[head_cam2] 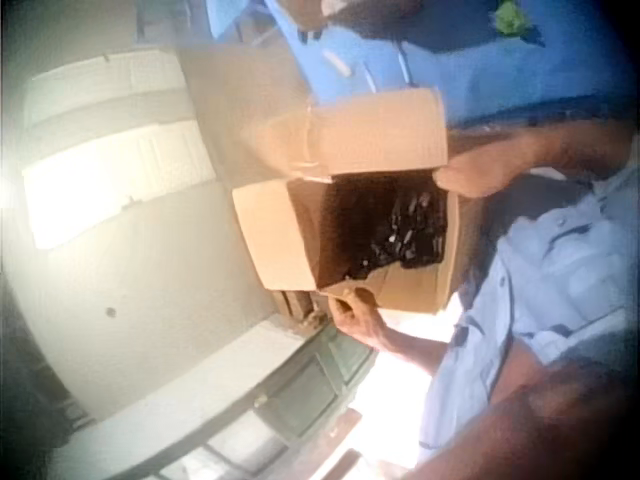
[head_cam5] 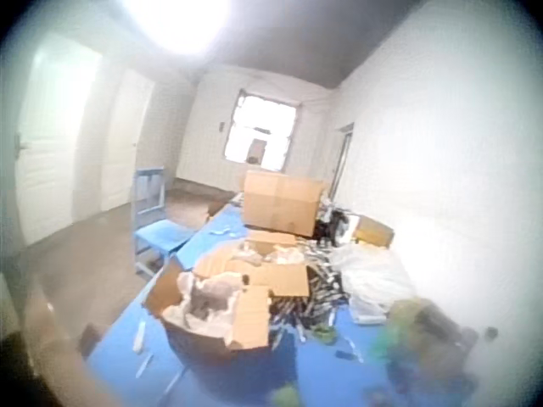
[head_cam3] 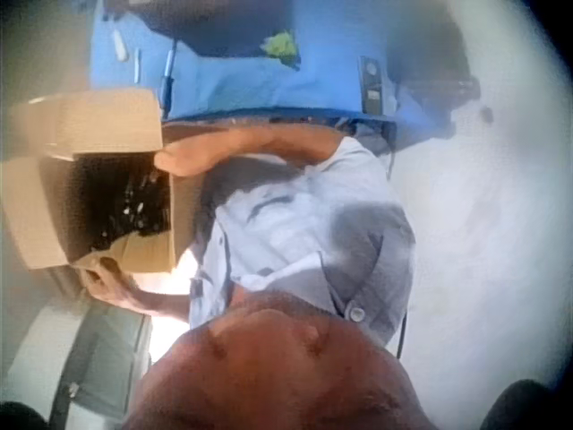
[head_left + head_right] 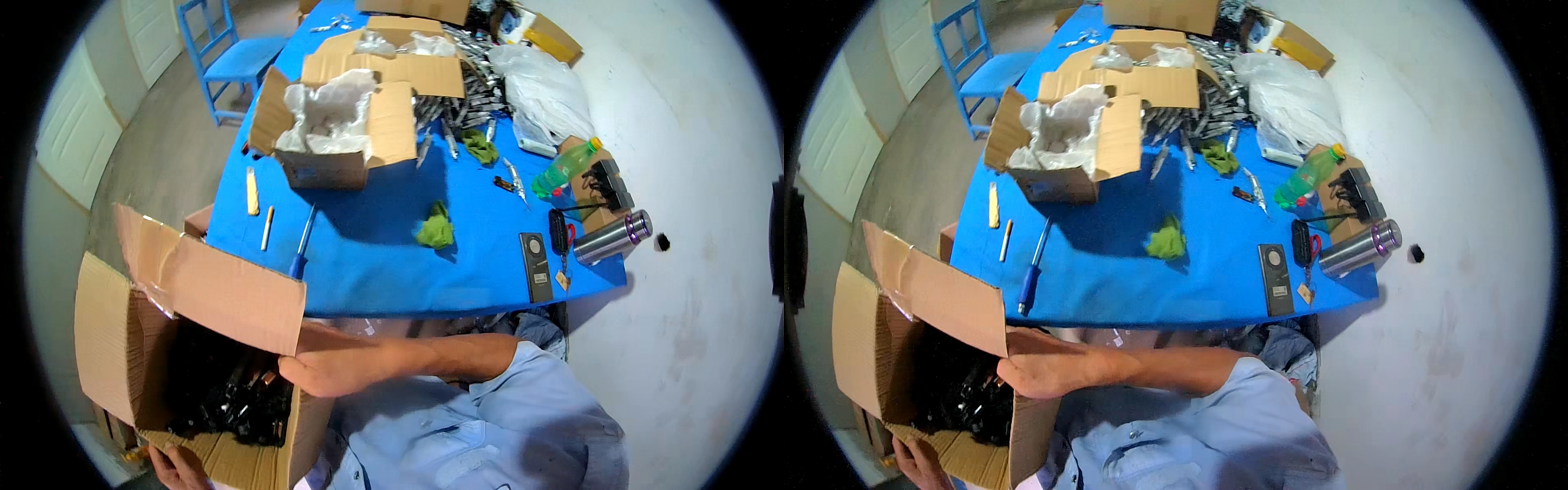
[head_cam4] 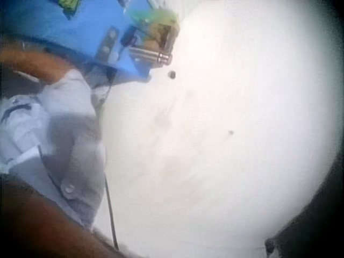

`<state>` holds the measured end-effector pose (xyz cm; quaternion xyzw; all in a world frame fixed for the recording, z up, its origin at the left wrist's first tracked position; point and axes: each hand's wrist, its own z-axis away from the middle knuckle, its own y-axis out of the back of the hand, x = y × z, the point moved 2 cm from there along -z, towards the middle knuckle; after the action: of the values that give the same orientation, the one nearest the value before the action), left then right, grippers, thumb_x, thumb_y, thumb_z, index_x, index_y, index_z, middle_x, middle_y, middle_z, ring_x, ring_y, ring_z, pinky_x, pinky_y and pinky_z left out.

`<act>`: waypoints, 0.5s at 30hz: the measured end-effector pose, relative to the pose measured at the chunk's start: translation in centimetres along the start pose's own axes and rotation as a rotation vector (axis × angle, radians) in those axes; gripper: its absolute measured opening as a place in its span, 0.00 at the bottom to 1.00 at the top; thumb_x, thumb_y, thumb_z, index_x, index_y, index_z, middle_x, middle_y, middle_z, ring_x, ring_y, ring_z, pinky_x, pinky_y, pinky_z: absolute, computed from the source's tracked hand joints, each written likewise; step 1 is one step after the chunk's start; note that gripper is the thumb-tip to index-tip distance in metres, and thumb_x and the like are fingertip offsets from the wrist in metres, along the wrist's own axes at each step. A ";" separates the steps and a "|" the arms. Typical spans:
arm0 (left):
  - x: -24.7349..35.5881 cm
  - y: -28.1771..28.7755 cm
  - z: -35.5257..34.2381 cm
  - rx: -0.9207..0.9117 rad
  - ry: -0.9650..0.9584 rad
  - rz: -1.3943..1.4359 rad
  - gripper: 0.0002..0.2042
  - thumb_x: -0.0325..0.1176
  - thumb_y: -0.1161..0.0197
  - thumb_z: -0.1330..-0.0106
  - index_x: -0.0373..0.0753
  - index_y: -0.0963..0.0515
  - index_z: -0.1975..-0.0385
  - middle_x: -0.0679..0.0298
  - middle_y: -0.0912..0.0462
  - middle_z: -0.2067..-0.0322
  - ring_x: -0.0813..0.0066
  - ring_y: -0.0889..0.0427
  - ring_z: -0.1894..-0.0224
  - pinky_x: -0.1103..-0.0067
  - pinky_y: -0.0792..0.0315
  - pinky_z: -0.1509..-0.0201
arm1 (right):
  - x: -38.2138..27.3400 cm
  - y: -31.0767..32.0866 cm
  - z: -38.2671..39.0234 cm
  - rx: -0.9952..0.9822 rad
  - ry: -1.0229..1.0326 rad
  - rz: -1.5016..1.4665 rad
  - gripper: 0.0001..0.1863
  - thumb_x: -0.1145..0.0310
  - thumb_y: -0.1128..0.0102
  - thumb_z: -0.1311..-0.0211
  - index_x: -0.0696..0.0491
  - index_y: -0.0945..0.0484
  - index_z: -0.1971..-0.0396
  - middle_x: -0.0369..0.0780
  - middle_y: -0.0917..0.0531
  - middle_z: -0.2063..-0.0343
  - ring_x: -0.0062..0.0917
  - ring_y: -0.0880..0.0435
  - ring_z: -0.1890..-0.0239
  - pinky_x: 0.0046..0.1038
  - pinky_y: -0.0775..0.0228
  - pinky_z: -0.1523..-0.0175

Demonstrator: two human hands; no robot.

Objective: The person uses a screwdriver to disassemble a small metal lock cylinder, removing the internal pin and spring. They then place the disassembled parts into a cardboard box and retrieve a new lock cylinder from another box to begin the next step.

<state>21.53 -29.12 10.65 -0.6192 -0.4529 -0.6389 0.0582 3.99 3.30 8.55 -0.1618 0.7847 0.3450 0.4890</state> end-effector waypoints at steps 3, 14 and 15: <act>6.7 -0.3 -0.3 -0.006 -0.098 0.007 0.14 0.38 0.39 0.29 0.30 0.21 0.58 0.63 0.23 0.70 0.76 0.28 0.69 0.78 0.32 0.68 | -2.4 2.8 0.2 -0.074 -0.127 -0.126 0.17 0.71 0.52 0.34 0.65 0.28 0.49 0.60 0.21 0.55 0.54 0.21 0.51 0.47 0.30 0.46; 24.8 -5.1 -7.6 -0.044 -0.394 0.122 0.25 0.44 0.42 0.24 0.34 0.28 0.34 0.50 0.23 0.38 0.64 0.23 0.36 0.69 0.30 0.31 | -15.2 19.6 7.3 0.536 0.220 0.320 0.10 0.71 0.45 0.34 0.60 0.21 0.57 0.55 0.17 0.59 0.48 0.18 0.55 0.41 0.26 0.50; 26.1 -9.6 -9.0 -0.098 -0.508 0.285 0.24 0.43 0.40 0.25 0.32 0.24 0.38 0.51 0.21 0.40 0.65 0.24 0.37 0.70 0.33 0.30 | -15.8 21.4 9.4 0.597 0.178 0.588 0.10 0.72 0.43 0.34 0.59 0.19 0.57 0.54 0.16 0.59 0.46 0.17 0.55 0.39 0.25 0.50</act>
<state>2.91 -16.70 29.40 -0.8188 -0.3299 -0.4699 0.0019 4.95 23.73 27.98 0.1885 0.9020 0.2120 0.3253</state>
